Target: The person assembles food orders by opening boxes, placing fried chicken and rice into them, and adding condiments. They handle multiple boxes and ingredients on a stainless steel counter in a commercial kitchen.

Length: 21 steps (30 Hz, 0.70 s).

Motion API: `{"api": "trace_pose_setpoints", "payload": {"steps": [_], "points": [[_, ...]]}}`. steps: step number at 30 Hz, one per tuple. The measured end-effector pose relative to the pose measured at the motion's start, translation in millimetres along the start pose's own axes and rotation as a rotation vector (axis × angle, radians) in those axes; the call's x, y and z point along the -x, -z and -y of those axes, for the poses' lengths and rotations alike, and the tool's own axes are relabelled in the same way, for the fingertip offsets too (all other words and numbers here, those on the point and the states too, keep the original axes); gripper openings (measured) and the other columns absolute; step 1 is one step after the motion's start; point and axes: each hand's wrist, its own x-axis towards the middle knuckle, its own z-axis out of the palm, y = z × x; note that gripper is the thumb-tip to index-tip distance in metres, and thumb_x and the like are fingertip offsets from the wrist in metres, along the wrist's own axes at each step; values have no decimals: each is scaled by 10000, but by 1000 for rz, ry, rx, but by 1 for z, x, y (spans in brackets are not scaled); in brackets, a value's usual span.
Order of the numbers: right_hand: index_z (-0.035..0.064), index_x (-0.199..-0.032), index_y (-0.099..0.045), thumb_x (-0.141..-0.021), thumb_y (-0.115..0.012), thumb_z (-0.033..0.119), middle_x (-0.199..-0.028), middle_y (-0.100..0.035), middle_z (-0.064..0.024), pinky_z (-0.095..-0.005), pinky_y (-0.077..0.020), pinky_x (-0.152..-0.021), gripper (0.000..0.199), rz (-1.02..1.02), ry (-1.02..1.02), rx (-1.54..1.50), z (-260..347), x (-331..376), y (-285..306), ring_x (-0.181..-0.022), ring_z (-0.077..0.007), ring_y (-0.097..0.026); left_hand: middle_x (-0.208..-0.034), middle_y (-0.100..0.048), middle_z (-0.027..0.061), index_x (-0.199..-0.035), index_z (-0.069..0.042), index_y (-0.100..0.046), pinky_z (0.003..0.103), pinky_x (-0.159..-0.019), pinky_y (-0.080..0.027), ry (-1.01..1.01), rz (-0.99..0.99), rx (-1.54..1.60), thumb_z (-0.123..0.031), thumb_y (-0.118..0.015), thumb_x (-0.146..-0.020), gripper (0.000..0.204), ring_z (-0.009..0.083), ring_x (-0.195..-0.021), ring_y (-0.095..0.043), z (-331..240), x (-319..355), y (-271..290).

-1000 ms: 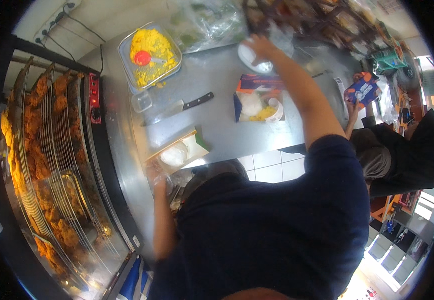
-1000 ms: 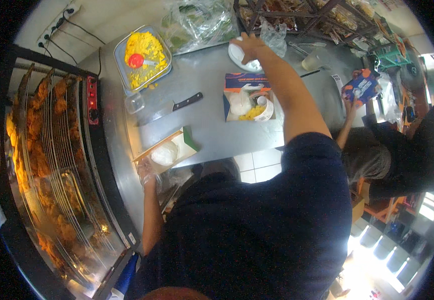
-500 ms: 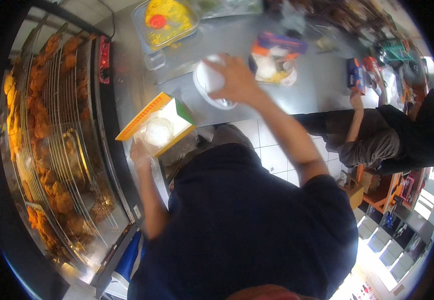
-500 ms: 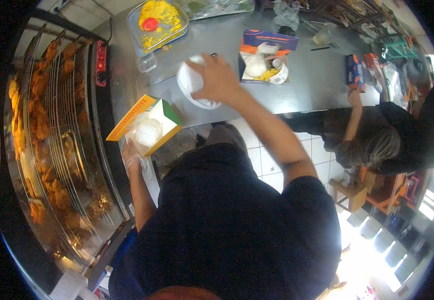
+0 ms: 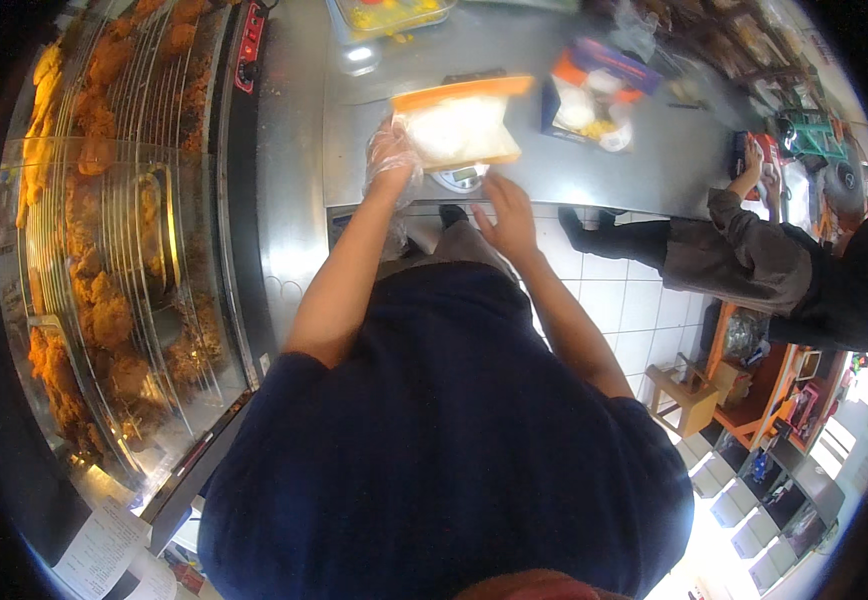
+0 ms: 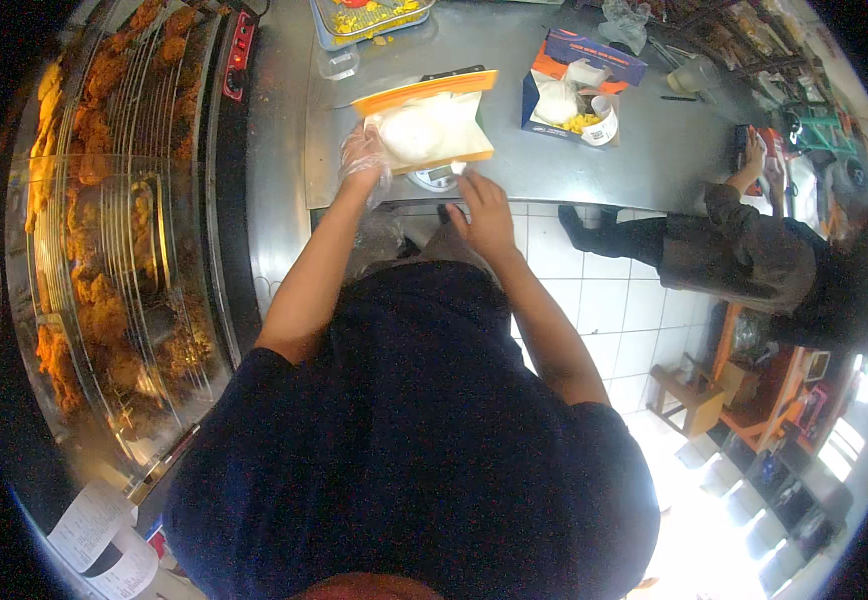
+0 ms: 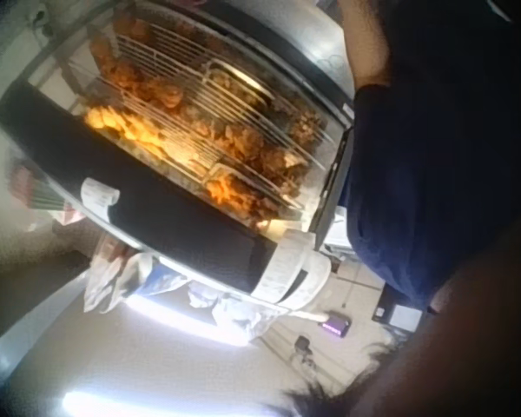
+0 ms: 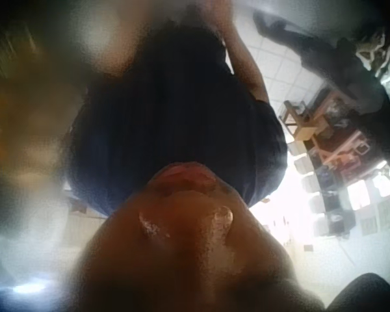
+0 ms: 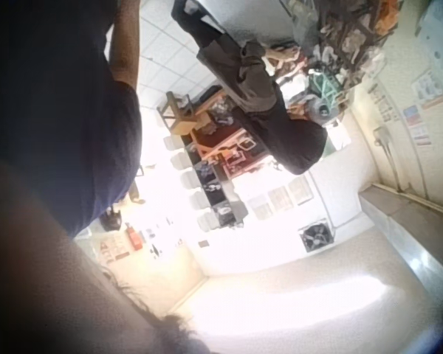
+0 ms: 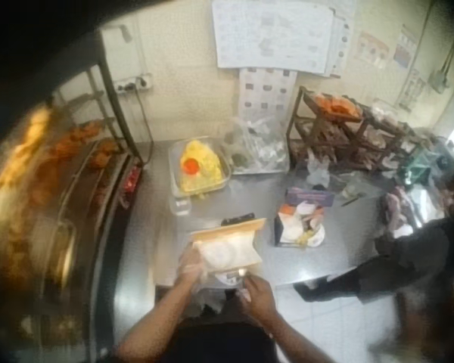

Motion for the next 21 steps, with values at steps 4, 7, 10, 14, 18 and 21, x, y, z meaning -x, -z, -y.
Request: {"api": "trace_pose_setpoints", "payload": {"steps": [4,7,10,14,18,21], "points": [[116,-1242,-533,-791,-681,263,-1213,-491,-161,-449,-387,-947,497,39,84,132,2,10,0,-1138,-331,-467,-1089,-612,248,-1210,-44,-533,451,-906,-442,131,0,139,-250,-418,-943,356,386,-1042,-586,-22,14,-2],[126,-1245,-530,-785,-687,291,-1188,-493,-147,-443,-388,-931,514,32,101,149,5,6,-3,-1112,-312,-474,-1154,-612,187,-1263,-47,-502,433,-904,-447,52,31,205,-311,-398,-963,413,348,-1062,-585,-10,12,-2],[136,-1226,-543,-759,-705,317,-1159,-501,-131,-429,-396,-901,526,21,137,192,-1,1,-2,-1083,-294,-485,-1207,-590,164,-1292,-24,-466,399,-888,-459,177,52,224,-408,-390,-971,506,280,-1071,-587,41,-19,-33],[137,-1205,-555,-752,-698,363,-1110,-516,-107,-421,-399,-880,525,32,180,240,-8,1,-3,-1061,-273,-490,-1144,-580,160,-1252,-20,-473,354,-809,-485,284,26,516,-443,-344,-972,523,247,-964,-597,32,31,11],[98,-1188,-567,-798,-649,390,-1125,-530,-109,-432,-392,-893,494,123,189,166,-13,-4,16,-1063,-284,-490,-917,-634,101,-1084,-12,-576,325,-717,-493,238,-403,572,-422,-383,-976,466,205,-831,-604,32,92,53],[76,-1137,-593,-803,-654,336,-1100,-549,-120,-426,-403,-882,428,97,68,-26,-36,-2,43,-1039,-300,-506,-856,-656,111,-1021,11,-597,280,-628,-472,254,-466,492,-369,-443,-964,414,178,-721,-603,51,125,67]]}}
